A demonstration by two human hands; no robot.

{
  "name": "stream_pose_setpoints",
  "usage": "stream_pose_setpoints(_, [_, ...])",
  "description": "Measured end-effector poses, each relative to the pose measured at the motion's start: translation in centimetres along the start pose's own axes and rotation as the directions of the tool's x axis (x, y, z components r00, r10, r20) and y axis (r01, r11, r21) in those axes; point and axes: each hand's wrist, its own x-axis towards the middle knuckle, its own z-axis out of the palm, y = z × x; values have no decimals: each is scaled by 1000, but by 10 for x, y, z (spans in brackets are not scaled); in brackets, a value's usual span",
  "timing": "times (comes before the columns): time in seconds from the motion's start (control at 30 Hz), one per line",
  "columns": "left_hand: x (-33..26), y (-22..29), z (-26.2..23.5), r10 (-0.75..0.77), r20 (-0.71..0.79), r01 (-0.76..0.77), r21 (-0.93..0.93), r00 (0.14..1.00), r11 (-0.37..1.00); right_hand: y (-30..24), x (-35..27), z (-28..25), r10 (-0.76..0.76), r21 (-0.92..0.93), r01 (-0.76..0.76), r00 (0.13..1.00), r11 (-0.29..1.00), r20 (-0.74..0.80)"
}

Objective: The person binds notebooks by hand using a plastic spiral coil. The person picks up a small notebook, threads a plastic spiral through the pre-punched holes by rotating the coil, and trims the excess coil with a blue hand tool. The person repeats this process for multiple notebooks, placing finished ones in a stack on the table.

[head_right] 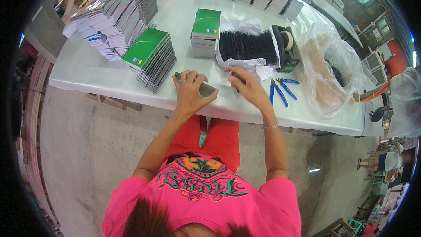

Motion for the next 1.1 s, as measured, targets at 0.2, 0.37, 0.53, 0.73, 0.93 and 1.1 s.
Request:
stream_pose_setpoints(0.2, [-1,1,1,-11,13,12,-20,1000,1000,1,-27,33,95,71,-89,992,993,-85])
stream_pose_setpoints(0.37, [-1,1,0,7,-28,-8,-17,1000,1000,3,-27,39,81,14,-80,991,997,-102])
stream_pose_setpoints(0.53, [-1,3,-1,0,-18,0,-22,1000,1000,6,-29,42,-17,-41,9,978,999,-206])
stream_pose_setpoints(0.73, [-2,1,0,-3,-12,3,-10,1000,1000,9,-29,55,-27,30,35,968,999,-248])
stream_pose_setpoints(0.93, [1,2,-1,-13,7,13,-14,1000,1000,25,-30,64,-53,99,94,932,991,-358])
stream_pose_setpoints(1.1, [0,1,0,-3,-4,3,1,1000,1000,26,-29,67,-4,217,80,944,973,-330])
